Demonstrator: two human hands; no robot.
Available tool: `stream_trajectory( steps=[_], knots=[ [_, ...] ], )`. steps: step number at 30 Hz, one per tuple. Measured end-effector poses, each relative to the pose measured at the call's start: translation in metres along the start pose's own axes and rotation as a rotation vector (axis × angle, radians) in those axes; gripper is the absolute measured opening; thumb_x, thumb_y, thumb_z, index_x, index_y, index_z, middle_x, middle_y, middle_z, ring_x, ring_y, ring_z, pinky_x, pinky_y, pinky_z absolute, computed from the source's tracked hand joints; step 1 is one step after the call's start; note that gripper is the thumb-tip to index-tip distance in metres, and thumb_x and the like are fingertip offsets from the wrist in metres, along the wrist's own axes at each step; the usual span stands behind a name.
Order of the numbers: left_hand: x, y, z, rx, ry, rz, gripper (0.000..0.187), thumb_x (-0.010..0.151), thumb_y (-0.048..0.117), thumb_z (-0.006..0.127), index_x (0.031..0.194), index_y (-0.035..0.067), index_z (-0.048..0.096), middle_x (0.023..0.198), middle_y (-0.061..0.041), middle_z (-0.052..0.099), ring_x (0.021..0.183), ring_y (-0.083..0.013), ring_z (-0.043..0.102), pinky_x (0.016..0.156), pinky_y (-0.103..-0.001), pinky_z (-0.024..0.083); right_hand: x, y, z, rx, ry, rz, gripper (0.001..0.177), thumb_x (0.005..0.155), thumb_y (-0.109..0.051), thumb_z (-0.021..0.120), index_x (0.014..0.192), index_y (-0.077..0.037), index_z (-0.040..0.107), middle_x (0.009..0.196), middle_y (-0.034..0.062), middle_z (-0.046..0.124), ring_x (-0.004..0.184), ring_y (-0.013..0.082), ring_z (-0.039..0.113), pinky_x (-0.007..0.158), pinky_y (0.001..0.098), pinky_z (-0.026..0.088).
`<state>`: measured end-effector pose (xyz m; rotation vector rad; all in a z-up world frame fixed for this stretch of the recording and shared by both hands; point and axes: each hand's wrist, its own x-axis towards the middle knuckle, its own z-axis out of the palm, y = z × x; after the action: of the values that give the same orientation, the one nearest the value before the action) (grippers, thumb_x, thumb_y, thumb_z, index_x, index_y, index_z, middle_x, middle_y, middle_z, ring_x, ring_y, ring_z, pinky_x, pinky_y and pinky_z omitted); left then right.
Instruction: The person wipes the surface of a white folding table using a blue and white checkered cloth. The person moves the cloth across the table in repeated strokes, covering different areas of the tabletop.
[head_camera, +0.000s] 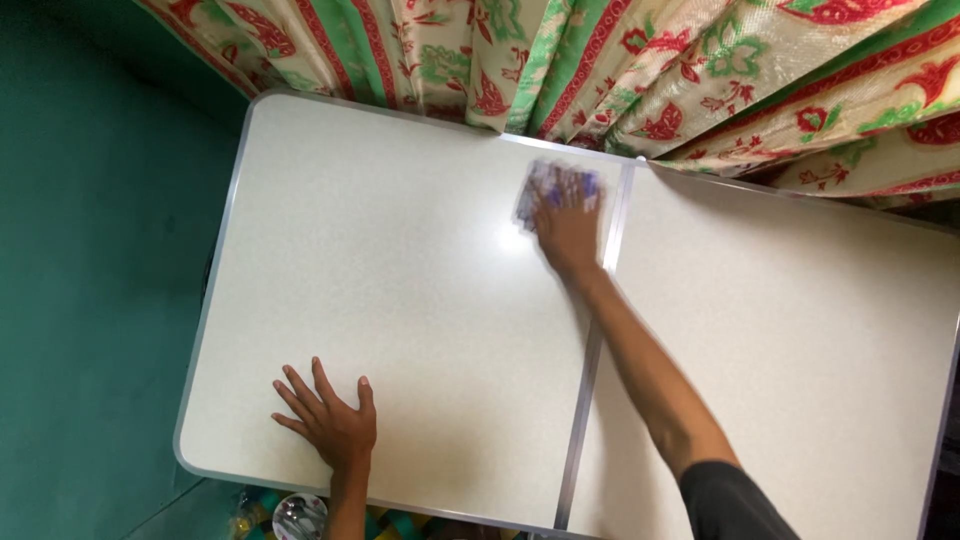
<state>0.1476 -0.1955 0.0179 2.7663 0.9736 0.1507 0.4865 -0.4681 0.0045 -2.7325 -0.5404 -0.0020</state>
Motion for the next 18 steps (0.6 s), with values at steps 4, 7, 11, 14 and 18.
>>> stream_trajectory(
  steps=[4, 7, 11, 14, 18],
  knots=[
    [0.001, -0.002, 0.002, 0.031, -0.009, -0.014, 0.082, 0.089, 0.044, 0.06, 0.156, 0.002, 0.037, 0.167, -0.032, 0.019, 0.155, -0.0511, 0.008, 0.115, -0.079, 0.007, -0.09, -0.068, 0.012, 0.094, -0.065, -0.325, 0.049, 0.109, -0.036, 0.04, 0.155, -0.022, 0.043, 0.157, 0.0116, 0.045, 0.142, 0.0357, 0.041, 0.123, 0.062, 0.015],
    [0.002, -0.003, 0.003, 0.037, -0.024, -0.033, 0.085, 0.088, 0.045, 0.063, 0.157, 0.004, 0.036, 0.168, -0.03, 0.016, 0.156, -0.0494, 0.007, 0.116, -0.078, 0.005, -0.154, -0.068, 0.009, 0.103, -0.164, -0.595, 0.051, 0.111, -0.049, 0.028, 0.16, -0.035, 0.03, 0.172, 0.0006, 0.013, 0.159, 0.0253, 0.004, 0.13, 0.0574, -0.004],
    [0.002, -0.003, -0.002, 0.025, -0.014, -0.013, 0.083, 0.088, 0.043, 0.063, 0.155, 0.002, 0.037, 0.166, -0.031, 0.019, 0.155, -0.0509, 0.009, 0.115, -0.078, 0.007, -0.145, -0.013, -0.001, 0.012, -0.163, -0.49, 0.052, 0.106, -0.043, 0.042, 0.156, -0.029, 0.041, 0.167, 0.0065, 0.028, 0.155, 0.0282, 0.019, 0.126, 0.0625, 0.006],
    [0.004, -0.003, -0.002, 0.026, -0.014, -0.006, 0.083, 0.088, 0.043, 0.063, 0.155, 0.002, 0.038, 0.166, -0.032, 0.019, 0.155, -0.0519, 0.01, 0.115, -0.079, 0.008, -0.078, 0.026, -0.015, -0.11, -0.034, -0.302, 0.05, 0.106, -0.036, 0.045, 0.153, -0.02, 0.049, 0.16, 0.0162, 0.041, 0.146, 0.0366, 0.035, 0.119, 0.0614, 0.019],
    [0.003, -0.006, -0.001, 0.028, -0.015, 0.006, 0.082, 0.089, 0.043, 0.063, 0.156, 0.003, 0.036, 0.166, -0.03, 0.016, 0.155, -0.0509, 0.008, 0.115, -0.079, 0.008, 0.004, 0.054, 0.005, -0.15, 0.129, -0.053, 0.048, 0.112, -0.042, 0.046, 0.154, -0.022, 0.053, 0.162, 0.0138, 0.041, 0.146, 0.0435, 0.033, 0.115, 0.0697, 0.015]
  ],
)
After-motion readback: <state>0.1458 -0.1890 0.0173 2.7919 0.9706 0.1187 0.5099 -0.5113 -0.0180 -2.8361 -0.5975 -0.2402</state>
